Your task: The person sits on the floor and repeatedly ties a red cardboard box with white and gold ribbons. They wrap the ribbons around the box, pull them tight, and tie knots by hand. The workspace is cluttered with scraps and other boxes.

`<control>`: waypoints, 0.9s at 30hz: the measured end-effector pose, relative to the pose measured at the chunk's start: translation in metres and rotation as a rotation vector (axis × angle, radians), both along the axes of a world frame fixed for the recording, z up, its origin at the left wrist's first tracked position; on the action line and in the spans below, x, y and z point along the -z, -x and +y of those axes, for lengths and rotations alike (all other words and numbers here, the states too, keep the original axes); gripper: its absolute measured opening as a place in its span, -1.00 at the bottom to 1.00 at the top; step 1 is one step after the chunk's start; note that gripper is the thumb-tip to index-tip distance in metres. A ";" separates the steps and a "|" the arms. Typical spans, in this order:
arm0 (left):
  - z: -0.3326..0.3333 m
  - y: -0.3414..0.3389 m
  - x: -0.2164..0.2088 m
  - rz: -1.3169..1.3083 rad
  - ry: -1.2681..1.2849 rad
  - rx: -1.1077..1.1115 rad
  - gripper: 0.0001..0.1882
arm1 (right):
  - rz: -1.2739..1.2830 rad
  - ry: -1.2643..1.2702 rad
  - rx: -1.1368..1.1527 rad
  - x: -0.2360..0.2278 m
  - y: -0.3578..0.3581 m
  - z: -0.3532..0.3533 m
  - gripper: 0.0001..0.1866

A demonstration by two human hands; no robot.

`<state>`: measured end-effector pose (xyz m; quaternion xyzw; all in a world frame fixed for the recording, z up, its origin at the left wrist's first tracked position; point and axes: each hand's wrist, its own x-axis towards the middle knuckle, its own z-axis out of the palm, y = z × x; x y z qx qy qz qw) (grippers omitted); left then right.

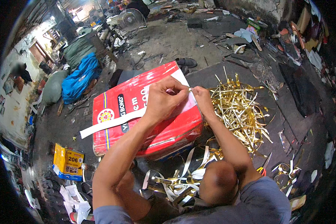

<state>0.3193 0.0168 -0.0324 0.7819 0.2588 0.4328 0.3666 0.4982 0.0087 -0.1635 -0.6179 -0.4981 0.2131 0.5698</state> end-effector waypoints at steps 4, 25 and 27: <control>0.001 -0.002 0.000 0.009 0.024 -0.005 -0.96 | 0.061 0.081 -0.007 0.032 -0.007 0.005 -0.67; 0.004 -0.002 0.005 0.038 -0.026 -0.026 -0.96 | -0.281 0.434 0.123 0.252 -0.029 -0.043 -0.70; 0.005 -0.001 0.006 0.063 -0.103 -0.009 -0.97 | -0.263 0.465 0.214 0.274 -0.026 -0.045 -0.70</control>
